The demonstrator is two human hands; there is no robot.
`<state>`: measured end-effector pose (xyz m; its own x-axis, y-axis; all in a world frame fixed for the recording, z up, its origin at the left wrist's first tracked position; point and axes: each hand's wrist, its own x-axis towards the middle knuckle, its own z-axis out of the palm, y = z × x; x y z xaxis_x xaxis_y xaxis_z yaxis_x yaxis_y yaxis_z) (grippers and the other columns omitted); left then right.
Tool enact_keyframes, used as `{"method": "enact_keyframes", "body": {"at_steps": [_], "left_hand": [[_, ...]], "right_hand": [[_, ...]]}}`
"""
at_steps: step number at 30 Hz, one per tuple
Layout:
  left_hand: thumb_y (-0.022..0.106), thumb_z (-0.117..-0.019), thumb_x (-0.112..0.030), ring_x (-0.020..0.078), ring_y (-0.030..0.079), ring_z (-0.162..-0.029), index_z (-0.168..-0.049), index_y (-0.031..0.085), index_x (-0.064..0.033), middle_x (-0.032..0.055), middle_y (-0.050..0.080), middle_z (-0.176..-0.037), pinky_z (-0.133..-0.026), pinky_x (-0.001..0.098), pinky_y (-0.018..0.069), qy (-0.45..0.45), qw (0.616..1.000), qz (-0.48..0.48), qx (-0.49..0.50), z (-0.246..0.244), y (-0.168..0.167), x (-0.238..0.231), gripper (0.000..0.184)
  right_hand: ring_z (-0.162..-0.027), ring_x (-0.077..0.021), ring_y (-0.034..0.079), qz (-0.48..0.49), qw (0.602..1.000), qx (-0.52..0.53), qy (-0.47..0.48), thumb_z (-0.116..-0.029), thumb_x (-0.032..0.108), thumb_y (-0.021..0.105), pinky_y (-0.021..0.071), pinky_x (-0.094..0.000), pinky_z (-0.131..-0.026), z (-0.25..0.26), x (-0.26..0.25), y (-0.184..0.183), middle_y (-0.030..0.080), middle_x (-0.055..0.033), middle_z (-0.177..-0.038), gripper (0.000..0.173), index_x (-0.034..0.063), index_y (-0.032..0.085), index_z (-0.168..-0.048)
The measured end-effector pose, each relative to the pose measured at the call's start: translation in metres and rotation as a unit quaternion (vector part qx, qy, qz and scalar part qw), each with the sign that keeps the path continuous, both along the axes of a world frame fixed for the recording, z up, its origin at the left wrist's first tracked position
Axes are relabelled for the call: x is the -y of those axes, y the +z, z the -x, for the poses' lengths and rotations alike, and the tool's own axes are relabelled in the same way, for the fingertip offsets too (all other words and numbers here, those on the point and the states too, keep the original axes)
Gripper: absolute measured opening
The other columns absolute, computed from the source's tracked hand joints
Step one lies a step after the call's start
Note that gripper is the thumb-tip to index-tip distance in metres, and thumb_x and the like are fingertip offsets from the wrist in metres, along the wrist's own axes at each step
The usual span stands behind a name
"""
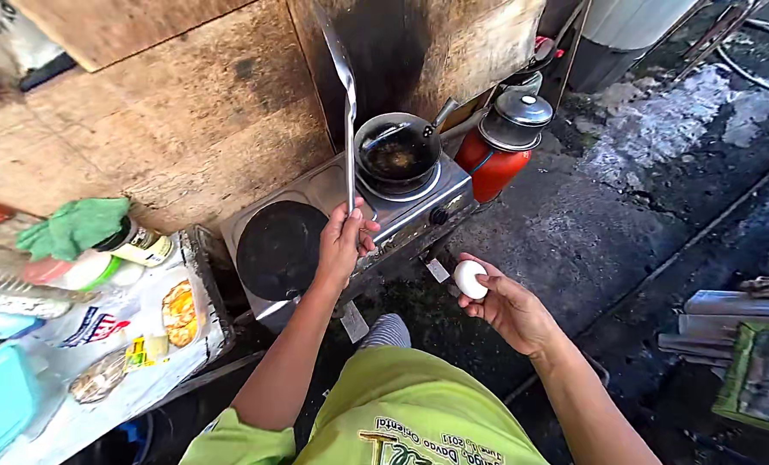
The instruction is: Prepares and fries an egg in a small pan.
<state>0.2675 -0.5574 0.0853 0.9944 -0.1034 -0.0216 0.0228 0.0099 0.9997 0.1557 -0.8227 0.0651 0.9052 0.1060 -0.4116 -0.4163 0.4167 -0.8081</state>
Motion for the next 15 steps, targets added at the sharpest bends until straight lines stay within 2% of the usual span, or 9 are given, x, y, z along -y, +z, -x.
{"method": "enact_keyframes", "body": {"at_steps": [3,5,8,12,15], "left_hand": [[0.038,-0.114,-0.028,0.0064,0.046,-0.053,-0.137,0.055,-0.006,0.0029,0.061,-0.084,-0.048,0.0206,0.0397,0.019,0.992,-0.094,-0.077,-0.038,-0.029,0.036,0.036],[0.04,-0.1137,-0.025,0.0065,0.047,-0.052,-0.13,0.058,-0.0008,0.003,0.057,-0.077,-0.048,0.0207,0.0422,0.031,0.988,-0.103,-0.113,-0.057,-0.049,0.054,0.034],[0.039,-0.1139,-0.024,0.0062,0.051,-0.051,-0.128,0.059,0.0018,0.0027,0.058,-0.074,-0.049,0.0209,0.046,0.028,0.983,-0.129,-0.131,-0.077,-0.072,0.068,0.036],[0.038,-0.1141,-0.025,0.0066,0.052,-0.049,-0.127,0.061,0.0018,0.0024,0.059,-0.073,-0.047,0.0211,0.0464,0.055,0.973,-0.127,-0.184,-0.09,-0.067,0.08,0.037],[0.039,-0.1136,-0.023,0.0055,0.053,-0.05,-0.128,0.061,0.0023,0.0013,0.06,-0.073,-0.048,0.0212,0.0481,0.073,0.98,-0.135,-0.127,-0.108,-0.044,0.091,0.037]], "right_hand": [[-0.078,-0.0152,0.073,-0.007,0.999,0.002,-0.034,-0.11,0.015,0.037,0.062,-0.0244,-0.068,-0.028,0.023,0.001,0.07,-0.0147,-0.111,0.041,0.0049,0.043,-0.149],[-0.078,-0.0173,0.074,-0.001,0.999,-0.007,-0.051,-0.1111,0.014,0.04,0.063,-0.0266,-0.07,-0.059,0.036,0.004,0.071,-0.0155,-0.106,0.034,0.0025,0.05,-0.141],[-0.08,-0.0199,0.075,0.003,0.999,-0.01,-0.033,-0.1108,0.011,0.044,0.0644,-0.0294,-0.073,-0.117,0.053,0.01,0.072,-0.0156,-0.103,0.027,0.0006,0.055,-0.133],[-0.081,-0.0171,0.074,0.003,0.999,-0.031,0.037,-0.1104,0.013,0.045,0.0633,-0.0291,-0.077,-0.196,0.064,0.016,0.072,-0.0114,-0.1,0.028,0.0041,0.051,-0.136],[-0.081,-0.0155,0.072,0.045,0.995,-0.013,0.09,-0.1072,0.007,0.05,0.0621,-0.0298,-0.077,-0.256,0.064,0.023,0.071,-0.0091,-0.101,0.036,0.0051,0.049,-0.143]]}}
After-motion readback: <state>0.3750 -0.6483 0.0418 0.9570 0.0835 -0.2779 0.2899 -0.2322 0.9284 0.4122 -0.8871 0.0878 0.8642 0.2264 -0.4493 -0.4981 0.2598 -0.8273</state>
